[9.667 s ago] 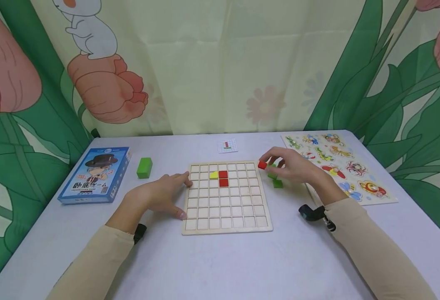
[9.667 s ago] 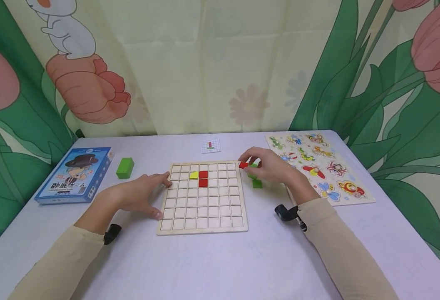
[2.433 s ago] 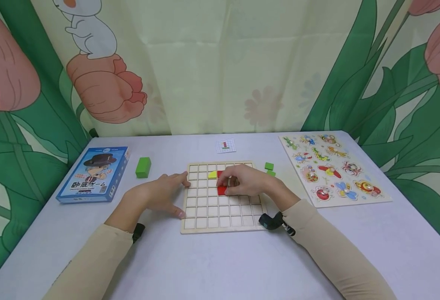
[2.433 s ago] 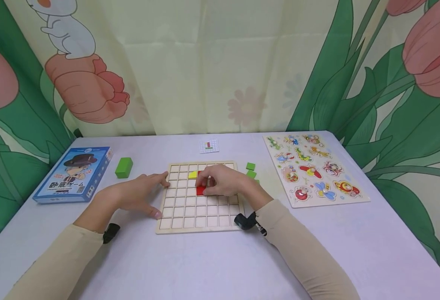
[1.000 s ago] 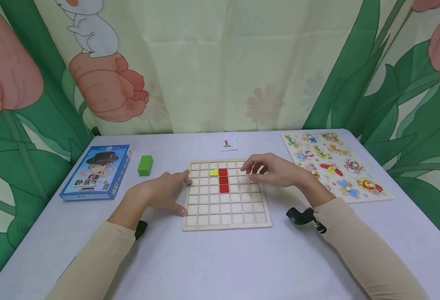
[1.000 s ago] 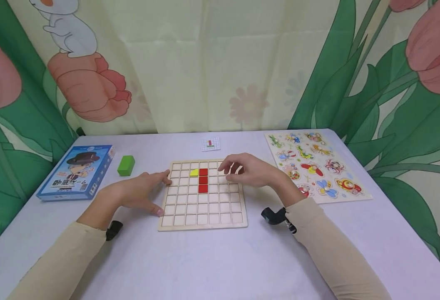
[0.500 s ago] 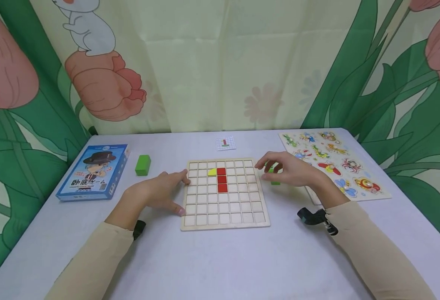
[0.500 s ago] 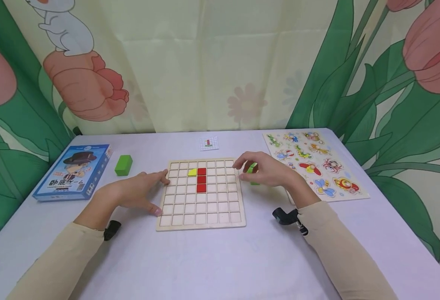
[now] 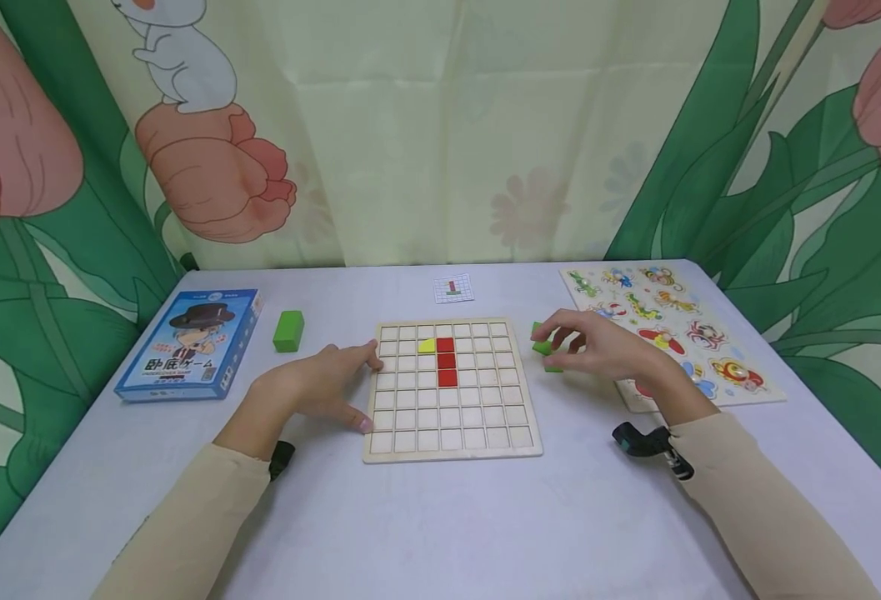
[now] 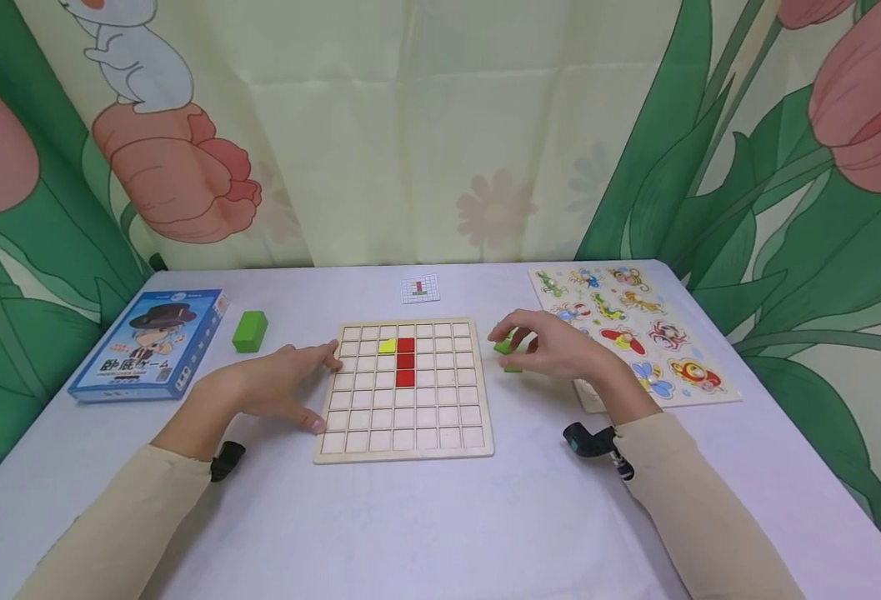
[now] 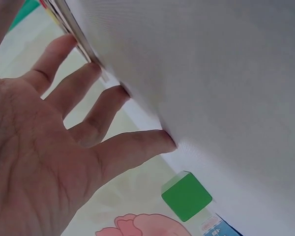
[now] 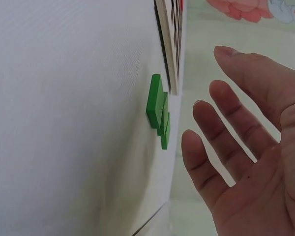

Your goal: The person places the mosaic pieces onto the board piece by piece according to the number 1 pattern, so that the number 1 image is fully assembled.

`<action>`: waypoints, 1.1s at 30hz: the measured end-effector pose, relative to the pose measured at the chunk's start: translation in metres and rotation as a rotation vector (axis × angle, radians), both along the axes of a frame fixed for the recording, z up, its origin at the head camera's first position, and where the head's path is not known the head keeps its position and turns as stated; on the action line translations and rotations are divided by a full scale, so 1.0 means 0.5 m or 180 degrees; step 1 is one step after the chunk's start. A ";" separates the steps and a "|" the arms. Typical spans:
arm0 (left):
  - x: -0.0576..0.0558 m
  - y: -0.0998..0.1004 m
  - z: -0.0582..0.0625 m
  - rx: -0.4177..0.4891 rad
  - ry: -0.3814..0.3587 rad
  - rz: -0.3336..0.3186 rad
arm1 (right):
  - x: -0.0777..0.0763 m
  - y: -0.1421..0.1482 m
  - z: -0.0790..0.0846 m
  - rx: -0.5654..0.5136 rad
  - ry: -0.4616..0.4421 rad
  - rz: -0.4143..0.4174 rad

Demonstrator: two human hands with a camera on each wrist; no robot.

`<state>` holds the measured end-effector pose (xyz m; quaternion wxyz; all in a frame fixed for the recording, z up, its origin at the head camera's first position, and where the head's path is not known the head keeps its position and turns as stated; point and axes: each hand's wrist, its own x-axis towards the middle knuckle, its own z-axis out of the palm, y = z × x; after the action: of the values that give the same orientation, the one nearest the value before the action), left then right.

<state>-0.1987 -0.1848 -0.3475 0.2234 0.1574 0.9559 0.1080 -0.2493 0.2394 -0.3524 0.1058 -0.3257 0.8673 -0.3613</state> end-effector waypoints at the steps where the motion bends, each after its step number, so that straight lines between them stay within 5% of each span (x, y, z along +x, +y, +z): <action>1: 0.001 0.000 0.001 -0.0001 -0.0001 0.0003 | -0.001 0.002 -0.002 0.0004 0.0005 -0.0008; 10: 0.003 0.005 0.011 -0.0047 -0.0025 0.0032 | -0.002 0.023 -0.005 0.0176 0.0156 -0.0113; 33: -0.009 0.018 0.001 -0.0109 -0.0059 0.0011 | 0.003 0.046 -0.018 0.0617 -0.0144 -0.0347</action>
<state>-0.2031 -0.1757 -0.3467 0.2347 0.1508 0.9557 0.0935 -0.2478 0.2622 -0.3612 0.1366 -0.2580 0.9119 -0.2883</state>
